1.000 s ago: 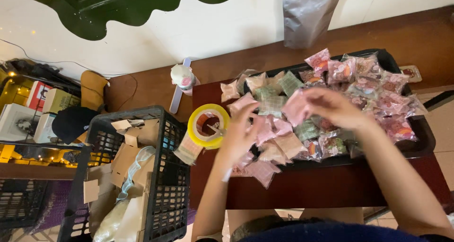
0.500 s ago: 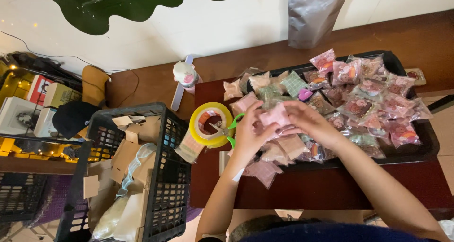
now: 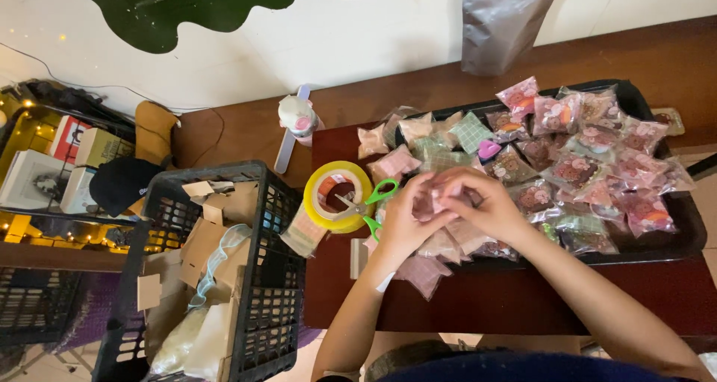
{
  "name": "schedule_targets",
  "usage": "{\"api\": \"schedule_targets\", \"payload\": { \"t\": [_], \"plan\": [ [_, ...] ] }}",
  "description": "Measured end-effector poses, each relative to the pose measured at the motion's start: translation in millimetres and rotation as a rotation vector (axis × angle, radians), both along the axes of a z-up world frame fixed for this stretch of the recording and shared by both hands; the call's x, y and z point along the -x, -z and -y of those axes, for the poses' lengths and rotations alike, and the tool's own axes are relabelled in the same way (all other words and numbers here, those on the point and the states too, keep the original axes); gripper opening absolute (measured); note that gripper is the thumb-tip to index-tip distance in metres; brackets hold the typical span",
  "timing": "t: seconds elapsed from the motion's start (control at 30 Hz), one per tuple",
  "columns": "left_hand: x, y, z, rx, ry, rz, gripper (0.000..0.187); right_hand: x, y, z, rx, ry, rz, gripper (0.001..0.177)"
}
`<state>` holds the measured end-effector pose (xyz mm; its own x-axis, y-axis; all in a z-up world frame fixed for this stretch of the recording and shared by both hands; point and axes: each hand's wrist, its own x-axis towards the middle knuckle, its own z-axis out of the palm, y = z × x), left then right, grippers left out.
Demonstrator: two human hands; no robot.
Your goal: Sorting and packing small colored packets into a tray using scissors and tape.
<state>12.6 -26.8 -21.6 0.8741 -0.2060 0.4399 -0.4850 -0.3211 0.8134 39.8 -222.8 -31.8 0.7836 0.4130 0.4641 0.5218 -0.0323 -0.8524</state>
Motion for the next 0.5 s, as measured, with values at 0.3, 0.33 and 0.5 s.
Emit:
{"api": "schedule_targets", "payload": {
  "t": [0.3, 0.33, 0.5],
  "plan": [
    [10.2, -21.4, 2.3, 0.141, -0.002, -0.116, 0.053, 3.5, 8.1, 1.4, -0.348, -0.018, -0.454, 0.004],
    [10.3, -21.5, 2.1, 0.142, -0.003, -0.116, 0.053, 2.4, 12.1, 2.3, -0.348, -0.018, -0.454, 0.004],
    [3.1, 7.0, -1.1, 0.164, 0.027, -0.082, 0.039, 9.2, -3.8, -3.5, -0.389, 0.022, -0.515, 0.011]
  ]
}}
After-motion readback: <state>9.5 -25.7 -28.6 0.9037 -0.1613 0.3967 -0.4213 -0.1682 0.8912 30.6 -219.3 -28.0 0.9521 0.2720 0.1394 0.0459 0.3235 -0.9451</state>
